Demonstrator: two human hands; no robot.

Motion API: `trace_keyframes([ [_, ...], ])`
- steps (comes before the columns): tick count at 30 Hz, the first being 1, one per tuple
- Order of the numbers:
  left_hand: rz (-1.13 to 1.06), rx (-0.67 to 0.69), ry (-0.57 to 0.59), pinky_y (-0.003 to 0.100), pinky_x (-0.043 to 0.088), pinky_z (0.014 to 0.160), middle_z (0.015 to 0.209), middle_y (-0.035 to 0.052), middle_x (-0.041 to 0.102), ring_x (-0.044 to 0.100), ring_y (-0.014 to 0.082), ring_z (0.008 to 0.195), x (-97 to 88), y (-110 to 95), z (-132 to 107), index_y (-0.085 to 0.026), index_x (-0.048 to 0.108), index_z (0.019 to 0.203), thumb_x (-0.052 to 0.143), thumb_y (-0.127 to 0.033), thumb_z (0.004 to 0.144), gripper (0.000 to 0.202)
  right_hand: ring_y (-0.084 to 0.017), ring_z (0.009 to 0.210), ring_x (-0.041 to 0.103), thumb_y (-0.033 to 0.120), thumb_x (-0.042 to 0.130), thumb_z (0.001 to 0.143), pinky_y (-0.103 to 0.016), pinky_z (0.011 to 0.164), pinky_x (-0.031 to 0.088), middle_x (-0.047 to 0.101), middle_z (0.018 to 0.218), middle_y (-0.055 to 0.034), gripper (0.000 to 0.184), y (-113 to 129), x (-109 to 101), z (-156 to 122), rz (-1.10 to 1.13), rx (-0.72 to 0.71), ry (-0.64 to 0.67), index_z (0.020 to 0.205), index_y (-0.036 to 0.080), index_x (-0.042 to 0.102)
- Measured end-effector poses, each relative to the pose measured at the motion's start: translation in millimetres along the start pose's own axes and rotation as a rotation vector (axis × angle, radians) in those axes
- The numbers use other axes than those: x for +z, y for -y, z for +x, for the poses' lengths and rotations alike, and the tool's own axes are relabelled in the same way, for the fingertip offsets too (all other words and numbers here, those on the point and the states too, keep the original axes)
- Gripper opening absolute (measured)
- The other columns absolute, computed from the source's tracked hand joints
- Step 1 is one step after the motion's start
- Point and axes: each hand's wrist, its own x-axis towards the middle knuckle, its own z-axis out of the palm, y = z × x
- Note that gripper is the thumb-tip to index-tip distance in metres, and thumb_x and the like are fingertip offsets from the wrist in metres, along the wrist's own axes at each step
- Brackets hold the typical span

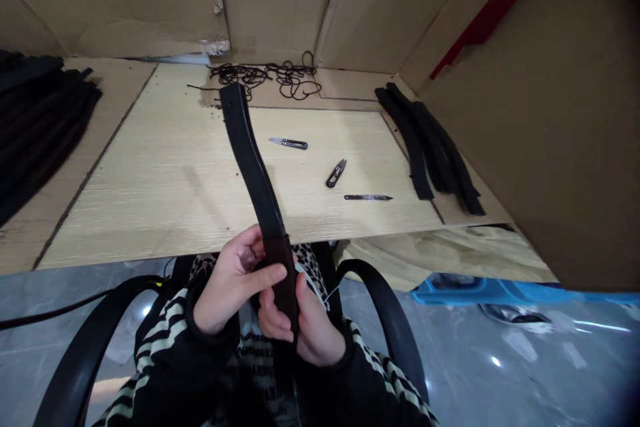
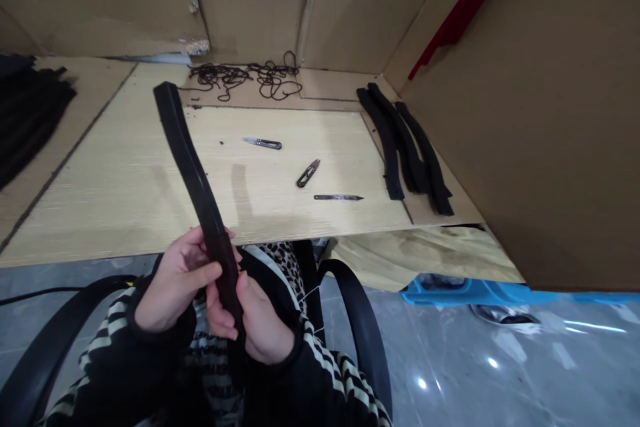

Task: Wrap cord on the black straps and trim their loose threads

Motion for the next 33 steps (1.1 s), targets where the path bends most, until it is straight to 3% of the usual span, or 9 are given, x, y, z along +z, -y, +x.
trace_keyframes([
  [3,0.029,-0.086,0.082,0.021,0.055,0.068,0.080,0.0033,0.074,0.068,0.0157,0.074,-2.2,-1,0,-0.018,0.071,0.092,0.086,-0.025,0.061,0.035,-0.002,0.031,0.021,0.075,0.049,0.079,-0.022,0.038,0.014,0.032,0.043,0.0102,0.062,-1,1,0,0.031,0.012,0.026,0.068,0.015,0.051],
  [7,0.158,-0.159,0.083,0.020,0.053,0.069,0.083,0.0040,0.073,0.067,0.0162,0.078,-3.3,-1,-1,-0.017,0.072,0.093,0.088,-0.024,0.058,0.039,-0.003,0.030,0.022,0.076,0.049,0.079,-0.023,0.038,0.014,0.034,0.040,0.0102,0.061,1,1,1,0.082,0.044,0.040,0.072,0.015,0.051],
  [13,0.072,-0.169,0.014,0.017,0.052,0.058,0.075,0.0024,0.074,0.067,0.0126,0.065,-2.6,-2,-3,-0.018,0.071,0.090,0.087,-0.024,0.061,0.034,-0.003,0.032,0.024,0.077,0.047,0.078,-0.022,0.040,0.018,0.039,0.045,0.0097,0.066,4,1,-3,0.080,0.135,0.049,0.081,0.012,0.057],
  [17,0.033,-0.103,-0.067,0.019,0.057,0.063,0.076,0.0030,0.076,0.071,0.0157,0.070,-5.9,-6,-2,-0.019,0.068,0.095,0.084,-0.022,0.066,0.032,-0.003,0.035,0.024,0.074,0.047,0.081,-0.021,0.041,0.022,0.040,0.049,0.0091,0.064,3,-1,-8,0.082,0.213,0.085,0.086,0.011,0.058],
  [21,0.104,-0.050,0.029,0.019,0.056,0.072,0.086,0.0028,0.076,0.070,0.0157,0.081,-8.2,-3,-2,-0.022,0.068,0.104,0.084,-0.023,0.065,0.042,-0.003,0.039,0.024,0.068,0.052,0.083,-0.021,0.040,0.017,0.036,0.051,0.0088,0.055,9,-2,-7,-0.179,0.028,-0.046,0.082,0.014,0.054],
  [24,0.152,-0.007,0.062,0.021,0.053,0.084,0.100,0.0037,0.073,0.067,0.0178,0.096,-5.6,5,-5,-0.022,0.072,0.099,0.084,-0.026,0.066,0.036,-0.005,0.045,0.033,0.061,0.055,0.085,-0.020,0.043,0.024,0.041,0.058,0.0063,0.045,20,0,-6,-0.490,-0.119,-0.161,0.086,0.015,0.053],
  [28,0.033,-0.009,0.072,0.025,0.051,0.090,0.111,0.0068,0.070,0.062,0.0212,0.107,2.8,9,-11,-0.021,0.070,0.106,0.070,-0.035,0.081,0.028,-0.011,0.063,0.051,0.045,0.059,0.088,-0.024,0.057,0.041,0.058,0.081,-0.0014,0.031,33,4,-7,-0.753,-0.198,-0.172,0.101,0.017,0.057],
  [31,-0.192,-0.030,0.052,0.026,0.053,0.082,0.098,0.0060,0.070,0.064,0.0193,0.094,10.2,-3,-8,-0.020,0.066,0.108,0.068,-0.036,0.081,0.031,-0.018,0.088,0.059,0.038,0.068,0.083,-0.031,0.078,0.046,0.063,0.101,-0.0057,0.036,35,6,-5,-0.939,-0.260,-0.182,0.111,0.019,0.056],
  [33,-0.347,-0.040,0.004,0.023,0.052,0.071,0.078,0.0005,0.064,0.063,0.0136,0.075,13.3,-15,-2,-0.019,0.065,0.097,0.069,-0.031,0.080,0.021,-0.020,0.088,0.060,0.040,0.069,0.082,-0.033,0.078,0.047,0.064,0.097,-0.0055,0.038,32,5,-4,-1.009,-0.217,-0.178,0.110,0.019,0.055],
])
